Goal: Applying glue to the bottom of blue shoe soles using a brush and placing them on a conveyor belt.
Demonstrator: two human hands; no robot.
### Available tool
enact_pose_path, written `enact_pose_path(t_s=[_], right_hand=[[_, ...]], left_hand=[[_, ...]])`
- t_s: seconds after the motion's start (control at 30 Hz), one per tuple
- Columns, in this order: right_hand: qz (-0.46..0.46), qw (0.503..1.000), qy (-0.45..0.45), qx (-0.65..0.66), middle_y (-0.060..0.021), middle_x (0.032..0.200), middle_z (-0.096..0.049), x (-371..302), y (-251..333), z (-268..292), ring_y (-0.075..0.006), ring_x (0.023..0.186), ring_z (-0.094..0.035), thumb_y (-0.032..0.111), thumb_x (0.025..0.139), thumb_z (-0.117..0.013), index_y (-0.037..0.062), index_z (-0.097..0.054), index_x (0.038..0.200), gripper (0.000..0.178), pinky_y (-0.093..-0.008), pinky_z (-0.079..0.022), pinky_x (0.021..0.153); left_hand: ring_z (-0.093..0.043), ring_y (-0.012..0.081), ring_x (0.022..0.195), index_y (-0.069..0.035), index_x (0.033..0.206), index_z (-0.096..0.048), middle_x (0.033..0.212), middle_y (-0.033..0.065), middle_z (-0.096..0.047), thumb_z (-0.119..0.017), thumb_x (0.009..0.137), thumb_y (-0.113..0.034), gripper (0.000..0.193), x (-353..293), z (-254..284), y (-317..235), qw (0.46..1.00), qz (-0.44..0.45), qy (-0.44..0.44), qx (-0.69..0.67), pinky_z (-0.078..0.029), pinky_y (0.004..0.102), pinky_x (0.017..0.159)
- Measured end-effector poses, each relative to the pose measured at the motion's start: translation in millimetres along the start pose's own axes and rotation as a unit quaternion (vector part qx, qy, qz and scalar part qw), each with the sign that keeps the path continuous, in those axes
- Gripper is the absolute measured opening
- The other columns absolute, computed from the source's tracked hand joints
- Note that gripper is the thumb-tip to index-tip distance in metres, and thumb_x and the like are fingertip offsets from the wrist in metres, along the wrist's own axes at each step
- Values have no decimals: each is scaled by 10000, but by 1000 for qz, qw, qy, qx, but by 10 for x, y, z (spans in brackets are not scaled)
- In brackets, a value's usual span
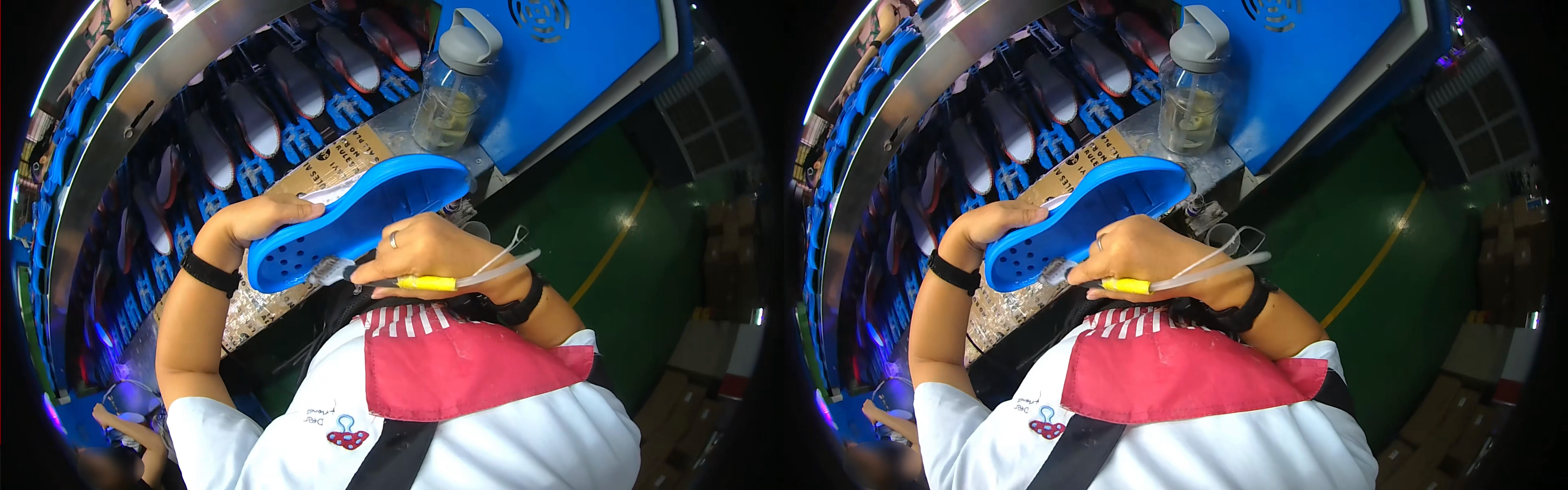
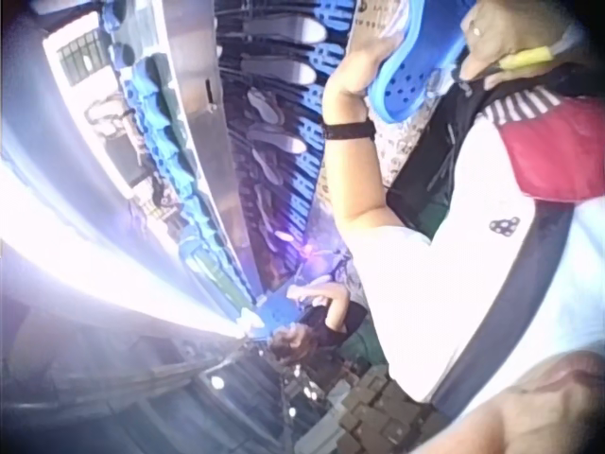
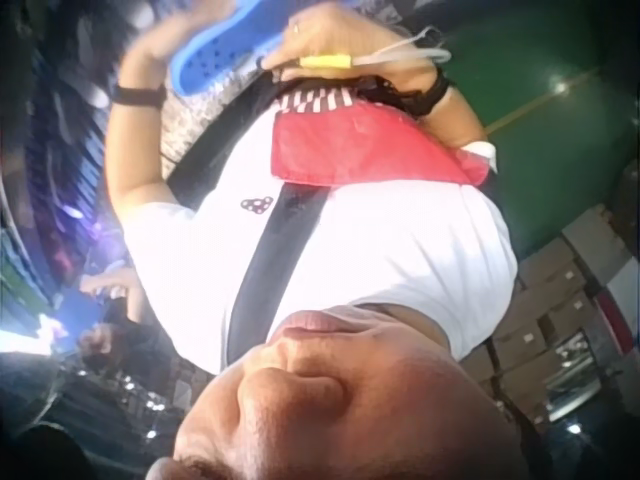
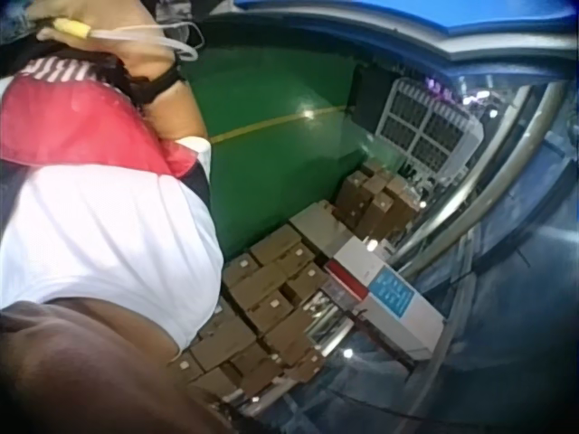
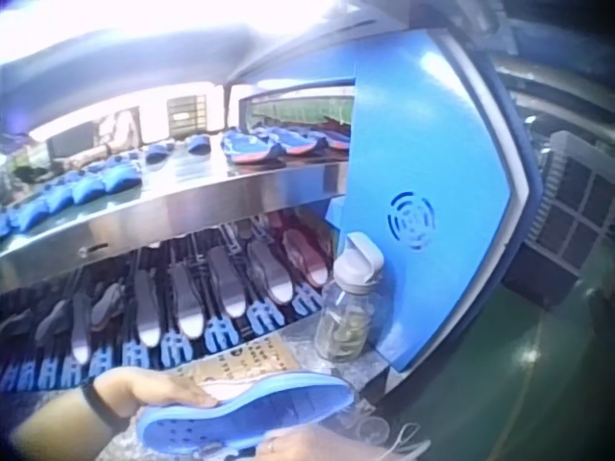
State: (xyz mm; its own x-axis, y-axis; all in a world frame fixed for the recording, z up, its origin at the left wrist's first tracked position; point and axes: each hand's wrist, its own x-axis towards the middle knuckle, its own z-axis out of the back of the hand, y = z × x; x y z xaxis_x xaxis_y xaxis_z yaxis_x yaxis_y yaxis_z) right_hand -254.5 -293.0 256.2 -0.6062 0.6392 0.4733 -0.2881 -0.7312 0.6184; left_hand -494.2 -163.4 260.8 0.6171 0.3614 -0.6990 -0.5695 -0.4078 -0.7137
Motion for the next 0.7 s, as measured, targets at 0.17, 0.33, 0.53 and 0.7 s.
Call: enact_pose_path(t_s=[0.17,0.33,0.53,0.7], right_hand=[[-20,999,-7,30,-114,692,-615,-90,-21,68,-292,683,-599,258,812,-687,108,-689,960,210,-370,-476,634],[-58,998,-6,-13,-102,723,-645,-137,-66,43,-280,685,-608,229,788,-727,86,-700,976,238,-359,-476,639],[-85,988,-120,38,-110,882,-709,-199,-57,123,-236,736,-658,123,705,-796,27,-712,929,258,-313,-506,680],[-108,980,-168,26,-113,869,-702,-193,-28,126,-236,740,-655,100,693,-801,11,-694,944,286,-308,-501,679]], left_hand=[[-681,206,882,71,1175,-590,1042,170,-678,-564,933,-319,460,-19,91,122,999,14,4,29,-540,314,815],[-675,218,933,53,1221,-560,1088,167,-665,-510,962,-297,438,137,72,513,978,-72,-19,-196,-533,343,862],[-460,300,1267,-22,1381,-384,1380,170,-464,-453,976,-393,554,488,-180,951,847,-366,-153,-355,-463,519,956],[-442,484,1213,-69,1385,-393,1393,245,-406,-412,873,-656,780,511,-231,1259,782,-335,-35,-523,-463,658,830]])
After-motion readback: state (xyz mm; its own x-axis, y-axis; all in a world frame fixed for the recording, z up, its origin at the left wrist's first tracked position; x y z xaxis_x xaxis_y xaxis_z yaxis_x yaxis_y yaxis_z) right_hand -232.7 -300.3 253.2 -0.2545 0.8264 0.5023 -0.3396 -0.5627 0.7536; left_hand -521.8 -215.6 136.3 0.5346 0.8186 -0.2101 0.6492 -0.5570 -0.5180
